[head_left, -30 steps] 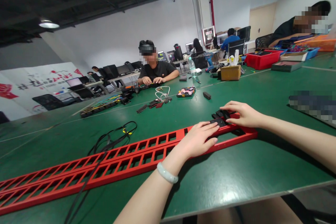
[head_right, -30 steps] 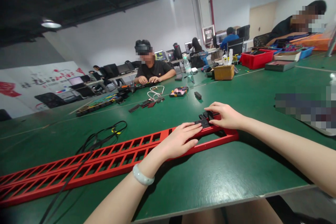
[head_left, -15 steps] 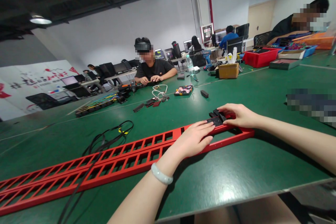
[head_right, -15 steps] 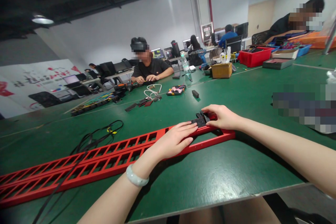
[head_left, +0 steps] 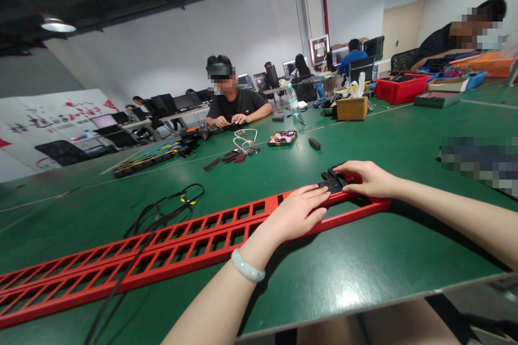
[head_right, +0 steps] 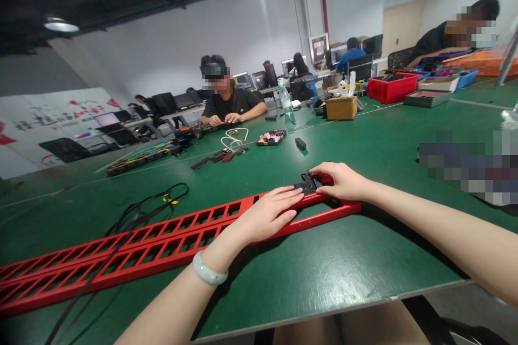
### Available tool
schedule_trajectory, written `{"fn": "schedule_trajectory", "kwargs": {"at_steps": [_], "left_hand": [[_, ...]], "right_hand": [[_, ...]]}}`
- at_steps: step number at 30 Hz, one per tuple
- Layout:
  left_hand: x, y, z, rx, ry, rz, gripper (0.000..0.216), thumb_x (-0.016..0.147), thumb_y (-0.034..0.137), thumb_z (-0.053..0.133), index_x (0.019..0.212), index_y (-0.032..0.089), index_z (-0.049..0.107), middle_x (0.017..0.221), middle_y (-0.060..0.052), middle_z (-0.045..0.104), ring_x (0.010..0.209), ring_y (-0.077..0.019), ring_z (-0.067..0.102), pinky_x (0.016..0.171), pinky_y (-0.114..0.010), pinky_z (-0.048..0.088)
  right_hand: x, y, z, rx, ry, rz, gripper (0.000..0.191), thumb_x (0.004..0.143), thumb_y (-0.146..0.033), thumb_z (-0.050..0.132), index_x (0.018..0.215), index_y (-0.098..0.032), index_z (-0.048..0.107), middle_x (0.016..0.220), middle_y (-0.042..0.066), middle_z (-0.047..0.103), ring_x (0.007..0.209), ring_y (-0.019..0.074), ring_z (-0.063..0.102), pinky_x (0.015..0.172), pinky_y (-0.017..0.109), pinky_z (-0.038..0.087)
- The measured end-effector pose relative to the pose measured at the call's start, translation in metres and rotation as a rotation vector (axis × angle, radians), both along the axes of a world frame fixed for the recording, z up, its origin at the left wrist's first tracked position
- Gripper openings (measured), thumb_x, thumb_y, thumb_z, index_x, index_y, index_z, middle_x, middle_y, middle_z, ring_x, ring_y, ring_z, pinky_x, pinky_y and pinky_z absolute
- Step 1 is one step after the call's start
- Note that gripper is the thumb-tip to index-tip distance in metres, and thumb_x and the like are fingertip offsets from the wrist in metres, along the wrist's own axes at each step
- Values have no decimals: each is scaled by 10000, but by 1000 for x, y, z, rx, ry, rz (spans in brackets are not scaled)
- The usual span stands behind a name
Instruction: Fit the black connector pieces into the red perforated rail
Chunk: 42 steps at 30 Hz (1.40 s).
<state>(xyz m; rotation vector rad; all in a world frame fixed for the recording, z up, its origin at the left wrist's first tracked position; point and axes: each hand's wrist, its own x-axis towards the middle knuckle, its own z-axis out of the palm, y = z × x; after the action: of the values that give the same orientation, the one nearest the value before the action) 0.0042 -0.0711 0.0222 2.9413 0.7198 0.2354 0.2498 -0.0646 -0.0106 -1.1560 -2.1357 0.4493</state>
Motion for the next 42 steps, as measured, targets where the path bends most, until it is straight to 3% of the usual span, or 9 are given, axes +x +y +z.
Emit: {"fn": "schedule_trajectory", "kwargs": {"at_steps": [20, 42], "left_hand": [[1, -1, 1, -6, -5, -3, 382, 886, 274, 385, 1261, 206, 423, 1352, -19, 376, 1270, -165, 300, 1062, -347, 257], [1, 0, -1, -12, -24, -7, 390, 885, 303, 392, 1260, 199, 429, 1345, -27, 390, 1266, -172, 305, 1062, -342, 254]], "right_hand": [[1, 1, 5, 9, -83, -2, 427, 697, -284, 574, 1114, -194, 562, 1094, 57, 607, 991, 201, 565, 906, 342, 429], [5, 10, 6, -182, 28, 31, 439, 649, -316, 619, 1065, -179, 588, 1046, 42, 625, 922, 184, 587, 858, 299, 465]]}}
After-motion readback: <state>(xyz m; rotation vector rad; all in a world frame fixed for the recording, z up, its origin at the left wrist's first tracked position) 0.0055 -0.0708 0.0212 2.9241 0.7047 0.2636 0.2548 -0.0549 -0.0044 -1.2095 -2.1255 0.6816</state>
